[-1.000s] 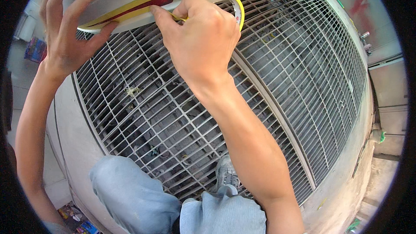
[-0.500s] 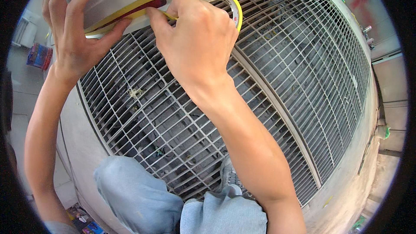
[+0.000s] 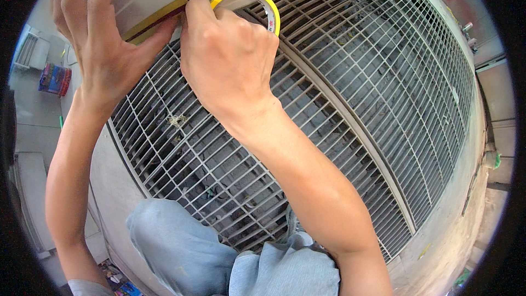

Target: The person applies yellow masking tape along the edges of a white car bumper and then covers the taped area with a green protective sheet. They smooth the tape and sheet to ensure secure attachment.

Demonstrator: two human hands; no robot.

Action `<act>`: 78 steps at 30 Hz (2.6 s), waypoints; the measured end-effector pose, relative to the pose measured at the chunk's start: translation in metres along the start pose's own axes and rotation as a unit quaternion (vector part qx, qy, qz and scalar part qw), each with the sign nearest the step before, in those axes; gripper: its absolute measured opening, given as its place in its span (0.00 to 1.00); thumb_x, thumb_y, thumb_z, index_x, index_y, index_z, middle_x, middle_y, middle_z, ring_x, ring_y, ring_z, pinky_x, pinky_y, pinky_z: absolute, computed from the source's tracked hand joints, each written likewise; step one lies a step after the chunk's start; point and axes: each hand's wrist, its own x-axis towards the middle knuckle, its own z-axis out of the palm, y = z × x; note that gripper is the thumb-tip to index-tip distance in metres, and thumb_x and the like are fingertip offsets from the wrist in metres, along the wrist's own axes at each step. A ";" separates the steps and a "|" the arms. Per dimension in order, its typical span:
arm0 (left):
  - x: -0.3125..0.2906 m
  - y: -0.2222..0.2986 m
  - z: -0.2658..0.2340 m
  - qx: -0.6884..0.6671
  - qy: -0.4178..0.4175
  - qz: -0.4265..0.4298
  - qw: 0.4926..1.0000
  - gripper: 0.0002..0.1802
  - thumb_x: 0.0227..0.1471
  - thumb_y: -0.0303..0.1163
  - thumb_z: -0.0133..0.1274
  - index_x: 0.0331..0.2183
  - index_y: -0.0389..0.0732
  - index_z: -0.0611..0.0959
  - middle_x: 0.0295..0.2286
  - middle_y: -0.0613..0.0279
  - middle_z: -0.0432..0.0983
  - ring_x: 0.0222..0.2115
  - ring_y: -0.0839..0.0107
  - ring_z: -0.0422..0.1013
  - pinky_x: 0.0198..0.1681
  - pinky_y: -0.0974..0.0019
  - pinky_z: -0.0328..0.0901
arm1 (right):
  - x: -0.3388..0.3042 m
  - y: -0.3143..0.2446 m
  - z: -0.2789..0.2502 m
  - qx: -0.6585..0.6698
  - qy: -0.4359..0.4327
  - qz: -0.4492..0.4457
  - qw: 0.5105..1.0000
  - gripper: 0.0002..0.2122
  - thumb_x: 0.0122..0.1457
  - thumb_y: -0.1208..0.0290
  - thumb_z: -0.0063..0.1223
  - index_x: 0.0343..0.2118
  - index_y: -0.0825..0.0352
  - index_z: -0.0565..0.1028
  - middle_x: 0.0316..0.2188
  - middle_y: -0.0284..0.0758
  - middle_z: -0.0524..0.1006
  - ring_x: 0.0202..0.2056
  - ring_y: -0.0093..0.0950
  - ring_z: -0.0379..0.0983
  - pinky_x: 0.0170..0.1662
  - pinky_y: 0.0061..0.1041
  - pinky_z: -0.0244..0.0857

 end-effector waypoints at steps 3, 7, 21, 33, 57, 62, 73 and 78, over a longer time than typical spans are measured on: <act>0.003 0.007 -0.003 -0.009 -0.020 -0.024 0.999 0.54 0.29 0.33 0.79 0.58 0.43 0.69 0.67 0.33 0.50 0.69 0.32 0.46 0.69 0.31 0.46 | -0.001 0.001 0.001 0.012 0.011 -0.004 1.000 0.02 0.59 0.74 0.61 0.32 0.65 0.80 0.20 0.40 0.80 0.21 0.40 0.78 0.25 0.36 0.69; 0.007 0.017 -0.007 0.013 -0.037 -0.055 0.998 0.55 0.31 0.34 0.79 0.60 0.42 0.67 0.68 0.33 0.48 0.69 0.34 0.44 0.70 0.32 0.43 | 0.000 -0.001 0.006 0.037 0.030 -0.015 0.999 0.04 0.57 0.74 0.60 0.29 0.67 0.78 0.18 0.43 0.78 0.19 0.43 0.77 0.23 0.38 0.69; 0.009 0.020 -0.007 0.033 -0.044 -0.069 0.996 0.56 0.33 0.33 0.77 0.62 0.40 0.64 0.68 0.34 0.46 0.70 0.35 0.41 0.70 0.33 0.42 | -0.045 -0.007 -0.011 0.427 0.004 0.291 0.856 0.06 0.69 0.73 0.56 0.41 0.71 0.78 0.24 0.30 0.77 0.24 0.15 0.70 0.27 0.18 0.65; 0.029 0.047 -0.046 -0.133 0.011 -0.118 0.984 0.33 0.48 0.38 0.75 0.53 0.40 0.80 0.51 0.49 0.75 0.46 0.67 0.74 0.44 0.64 0.68 | -0.049 -0.006 -0.026 0.418 -0.079 0.330 0.843 0.11 0.66 0.77 0.50 0.49 0.72 0.77 0.27 0.32 0.78 0.23 0.16 0.71 0.26 0.18 0.65; 0.005 0.093 -0.095 -0.498 -0.199 -0.339 0.773 0.07 0.57 0.26 0.67 0.32 0.34 0.85 0.27 0.62 0.83 0.26 0.78 0.73 0.31 0.70 0.68 | -0.068 0.009 -0.051 0.440 -0.335 0.362 0.750 0.10 0.72 0.69 0.44 0.46 0.71 0.72 0.24 0.47 0.77 0.27 0.41 0.78 0.31 0.38 0.69; 0.017 0.091 -0.093 -0.530 -0.202 -0.562 0.602 0.09 0.62 0.29 0.62 0.34 0.32 0.85 0.27 0.62 0.82 0.28 0.77 0.73 0.34 0.72 0.68 | -0.068 0.018 -0.034 0.451 -0.136 0.489 0.734 0.23 0.73 0.52 0.45 0.52 0.72 0.73 0.33 0.36 0.77 0.31 0.24 0.73 0.34 0.29 0.68; 0.027 0.080 -0.083 -0.353 -0.090 -0.405 0.839 0.12 0.60 0.23 0.60 0.46 0.32 0.87 0.38 0.56 0.81 0.37 0.72 0.74 0.38 0.72 0.67 | -0.034 -0.011 -0.015 0.682 -0.034 0.466 0.563 0.09 0.65 0.69 0.63 0.40 0.71 0.80 0.30 0.29 0.78 0.32 0.18 0.73 0.38 0.20 0.68; 0.029 0.050 -0.067 -0.204 -0.066 -0.176 0.961 0.46 0.53 0.33 0.69 0.68 0.34 0.64 0.67 0.35 0.50 0.67 0.46 0.52 0.62 0.48 0.59 | -0.013 -0.021 -0.004 0.696 0.014 0.471 0.542 0.09 0.64 0.70 0.62 0.38 0.73 0.80 0.30 0.30 0.78 0.31 0.21 0.74 0.37 0.22 0.66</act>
